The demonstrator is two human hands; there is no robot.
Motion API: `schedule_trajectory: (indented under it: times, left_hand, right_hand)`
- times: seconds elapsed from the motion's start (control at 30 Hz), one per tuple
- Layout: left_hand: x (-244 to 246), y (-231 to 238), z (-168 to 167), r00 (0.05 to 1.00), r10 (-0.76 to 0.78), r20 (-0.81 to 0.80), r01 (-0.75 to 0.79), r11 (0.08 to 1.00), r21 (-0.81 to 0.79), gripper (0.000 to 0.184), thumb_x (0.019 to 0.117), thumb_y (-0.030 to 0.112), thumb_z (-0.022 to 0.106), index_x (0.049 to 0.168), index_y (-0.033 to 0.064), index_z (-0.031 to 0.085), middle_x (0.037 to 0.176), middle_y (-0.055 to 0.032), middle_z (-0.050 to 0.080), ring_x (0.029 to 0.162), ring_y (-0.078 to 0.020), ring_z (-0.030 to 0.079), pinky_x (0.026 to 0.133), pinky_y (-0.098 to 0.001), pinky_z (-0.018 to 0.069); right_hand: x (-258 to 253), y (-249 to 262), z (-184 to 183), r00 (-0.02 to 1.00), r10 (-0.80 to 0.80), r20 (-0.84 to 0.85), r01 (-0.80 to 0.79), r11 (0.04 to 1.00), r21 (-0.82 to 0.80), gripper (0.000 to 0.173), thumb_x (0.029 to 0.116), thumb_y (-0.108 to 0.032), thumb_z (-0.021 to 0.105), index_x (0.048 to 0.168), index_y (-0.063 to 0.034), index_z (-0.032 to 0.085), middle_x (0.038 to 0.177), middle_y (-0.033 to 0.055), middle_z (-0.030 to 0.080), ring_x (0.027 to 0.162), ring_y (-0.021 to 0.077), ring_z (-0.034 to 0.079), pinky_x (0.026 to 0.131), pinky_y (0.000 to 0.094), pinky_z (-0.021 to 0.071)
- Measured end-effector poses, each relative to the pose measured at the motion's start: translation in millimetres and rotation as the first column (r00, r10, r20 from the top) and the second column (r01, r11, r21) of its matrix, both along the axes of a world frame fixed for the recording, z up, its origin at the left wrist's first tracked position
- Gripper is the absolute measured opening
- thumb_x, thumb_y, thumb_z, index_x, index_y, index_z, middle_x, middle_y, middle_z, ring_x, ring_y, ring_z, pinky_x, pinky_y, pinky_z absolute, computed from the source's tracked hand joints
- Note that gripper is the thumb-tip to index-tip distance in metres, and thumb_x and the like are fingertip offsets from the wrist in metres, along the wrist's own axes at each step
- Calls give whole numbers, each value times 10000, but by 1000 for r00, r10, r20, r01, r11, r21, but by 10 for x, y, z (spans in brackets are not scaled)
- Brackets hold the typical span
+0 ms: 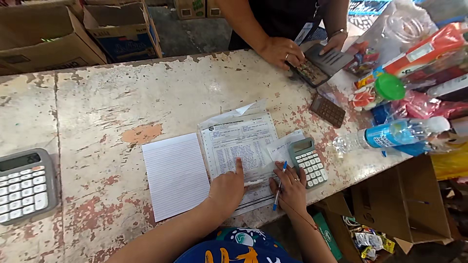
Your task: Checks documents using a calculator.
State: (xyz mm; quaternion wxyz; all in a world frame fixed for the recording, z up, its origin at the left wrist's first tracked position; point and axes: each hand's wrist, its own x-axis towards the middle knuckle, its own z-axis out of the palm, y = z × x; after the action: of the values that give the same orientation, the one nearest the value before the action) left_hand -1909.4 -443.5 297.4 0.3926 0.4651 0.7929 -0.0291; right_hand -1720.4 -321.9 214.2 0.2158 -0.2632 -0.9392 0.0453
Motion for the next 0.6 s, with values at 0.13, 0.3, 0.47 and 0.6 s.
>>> schedule_trajectory:
  times: [0.13, 0.3, 0.47, 0.6]
  left_hand:
    - [2, -8, -4, 1000, -3, -3, 3, 1000, 8, 830, 1049, 406, 530, 1630, 20, 79, 1157, -234, 671, 1045, -404, 687, 871, -520, 546]
    - [-3, -11, -7, 1000, -14, -4, 14, 1000, 13, 834, 1049, 414, 527, 1629, 15, 80, 1155, -233, 671, 1048, -403, 688, 875, -517, 546]
    - [-3, -5, -15, 1000, -12, -9, 12, 1000, 6, 832, 1047, 420, 529, 1628, 19, 89, 1135, -224, 680, 1040, -396, 692, 870, -514, 549]
    - [-10, -1, -9, 1000, -6, 3, 6, 1000, 7, 841, 1044, 418, 539, 1627, 16, 86, 1147, -230, 677, 1044, -402, 690, 876, -525, 545]
  right_hand:
    - [-1, -1, 3, 1000, 2, -4, -2, 1000, 3, 353, 1014, -340, 511, 1100, -91, 746, 1249, 110, 732, 1214, 342, 665, 1094, 662, 347]
    - [1, -3, 1, 1000, 3, -5, -3, 1000, 11, 356, 1017, -342, 500, 1097, -93, 742, 1242, 114, 733, 1217, 336, 664, 1089, 664, 350]
    - [2, -1, -11, 1000, 1, -8, -1, 1000, 18, 353, 1014, -350, 504, 1094, -103, 743, 1243, 107, 734, 1210, 332, 667, 1089, 645, 358]
    - [-2, -3, 2, 1000, -1, -1, 1, 1000, 9, 344, 1012, -336, 515, 1097, -95, 745, 1247, 112, 732, 1207, 345, 668, 1082, 666, 359]
